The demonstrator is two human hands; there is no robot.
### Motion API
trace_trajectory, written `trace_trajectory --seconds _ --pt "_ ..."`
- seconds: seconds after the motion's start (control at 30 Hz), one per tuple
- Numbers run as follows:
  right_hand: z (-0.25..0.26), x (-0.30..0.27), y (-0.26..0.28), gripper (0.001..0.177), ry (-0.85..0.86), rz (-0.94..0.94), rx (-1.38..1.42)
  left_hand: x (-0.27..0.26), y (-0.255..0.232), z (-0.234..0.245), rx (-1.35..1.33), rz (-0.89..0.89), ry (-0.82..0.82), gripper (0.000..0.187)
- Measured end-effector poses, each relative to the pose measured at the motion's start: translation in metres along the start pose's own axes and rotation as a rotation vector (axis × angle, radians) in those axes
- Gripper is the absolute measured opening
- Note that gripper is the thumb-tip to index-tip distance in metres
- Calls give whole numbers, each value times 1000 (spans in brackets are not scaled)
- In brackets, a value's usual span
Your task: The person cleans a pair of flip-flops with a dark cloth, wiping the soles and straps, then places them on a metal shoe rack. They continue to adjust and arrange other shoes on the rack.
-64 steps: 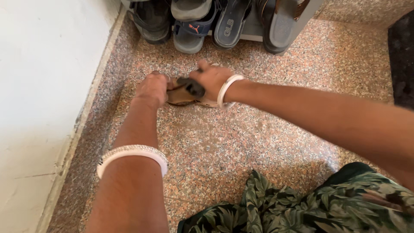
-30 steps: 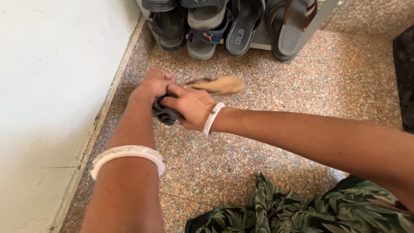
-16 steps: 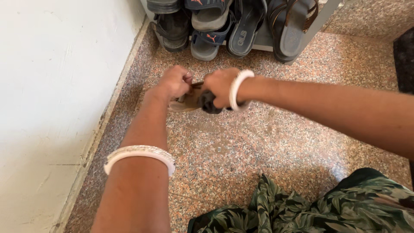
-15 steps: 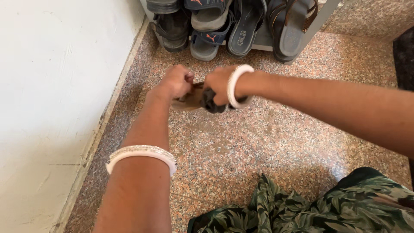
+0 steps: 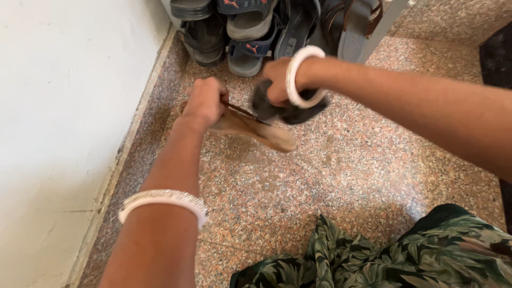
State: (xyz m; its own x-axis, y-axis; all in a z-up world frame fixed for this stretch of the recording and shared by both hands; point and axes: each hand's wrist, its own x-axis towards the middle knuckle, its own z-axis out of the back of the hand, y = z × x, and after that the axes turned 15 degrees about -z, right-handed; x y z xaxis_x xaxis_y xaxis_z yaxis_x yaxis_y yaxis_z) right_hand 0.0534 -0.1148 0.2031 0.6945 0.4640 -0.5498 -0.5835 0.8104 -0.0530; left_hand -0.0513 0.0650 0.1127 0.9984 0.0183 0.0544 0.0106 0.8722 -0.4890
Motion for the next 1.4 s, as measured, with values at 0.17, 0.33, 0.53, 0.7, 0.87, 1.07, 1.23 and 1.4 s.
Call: trace_trajectory --seconds 0.17,0.33,0.53,0.7,0.87,1.07,1.23,1.4 --pt "-51 17 17 48 -261 241 533 -7 0 -8 -78 -62 -176 39" --pt "-59 24 2 48 48 79 119 -14 -10 -6 -252 17 -7 38" --pt "-42 21 -17 62 3 188 706 -15 -32 11 -32 -144 -46 87" --pt "-66 22 23 74 -86 387 770 -15 -50 16 -15 -113 -136 79" --pt "-79 26 33 51 75 -41 802 -13 -40 11 213 -37 -20 51" --pt "-77 33 51 53 -226 -264 822 5 -18 -2 315 204 -160 22" --pt "-87 33 71 61 -374 -72 860 12 21 -13 -177 557 -337 29" --pt "-95 33 78 66 -356 -36 933 26 56 -29 -995 768 -200 26"
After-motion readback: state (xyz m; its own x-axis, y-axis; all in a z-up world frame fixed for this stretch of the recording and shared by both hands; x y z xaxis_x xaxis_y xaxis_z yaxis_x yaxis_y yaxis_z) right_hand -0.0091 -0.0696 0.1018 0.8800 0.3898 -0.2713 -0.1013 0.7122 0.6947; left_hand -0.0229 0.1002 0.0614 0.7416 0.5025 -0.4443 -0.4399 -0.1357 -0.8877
